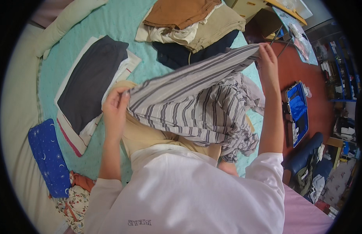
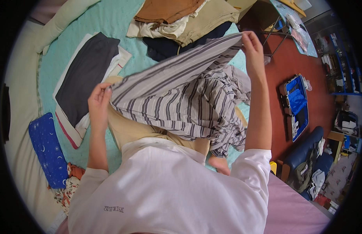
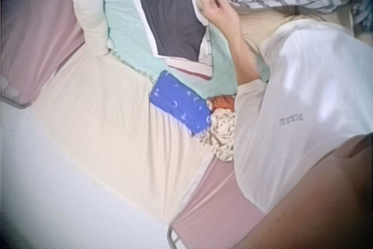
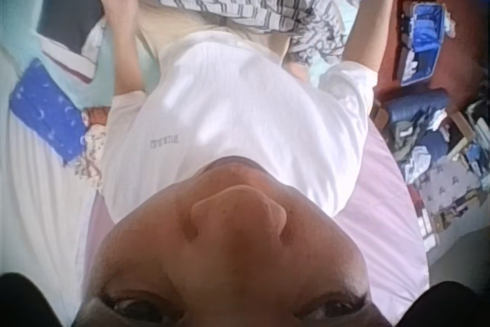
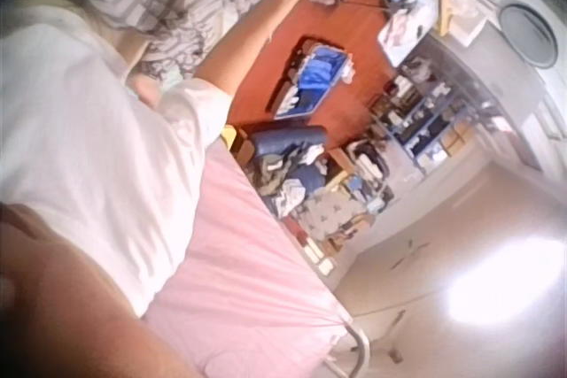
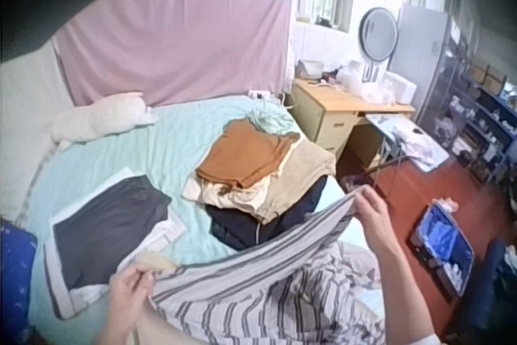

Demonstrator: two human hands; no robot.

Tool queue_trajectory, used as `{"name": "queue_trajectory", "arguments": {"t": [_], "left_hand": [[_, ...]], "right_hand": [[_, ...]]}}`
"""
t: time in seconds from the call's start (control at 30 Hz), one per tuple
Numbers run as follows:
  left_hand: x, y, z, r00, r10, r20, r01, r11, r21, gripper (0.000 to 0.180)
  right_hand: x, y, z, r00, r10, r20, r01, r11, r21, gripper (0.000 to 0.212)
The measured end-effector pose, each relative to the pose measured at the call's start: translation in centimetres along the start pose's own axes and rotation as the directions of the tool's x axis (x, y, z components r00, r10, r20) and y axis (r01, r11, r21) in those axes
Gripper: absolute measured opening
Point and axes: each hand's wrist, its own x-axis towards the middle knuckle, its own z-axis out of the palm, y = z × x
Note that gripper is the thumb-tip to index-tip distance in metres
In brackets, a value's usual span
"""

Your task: The person folds a white towel and a striped shirt by hand on a bed, placing them one on top of the other.

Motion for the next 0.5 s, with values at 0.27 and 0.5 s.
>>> {"name": "queue_trajectory", "arguments": {"t": [0.27, 0.5], "left_hand": [[10.9, 15.8, -2.7, 0.958, 0.256, -0.131, -0.287, 0.834, -0.471, 0.024], [17.7, 27.7, -2.3, 0.702, 0.712, 0.017, -0.701, 0.695, -0.158, 0.012]], "right_hand": [[6.6, -21.3, -1.4, 0.937, -0.258, -0.237, 0.292, 0.949, 0.119, 0.030], [13.0, -31.2, -4.7, 0.799, -0.543, -0.257, 0.402, 0.802, -0.442, 0.031]]}}
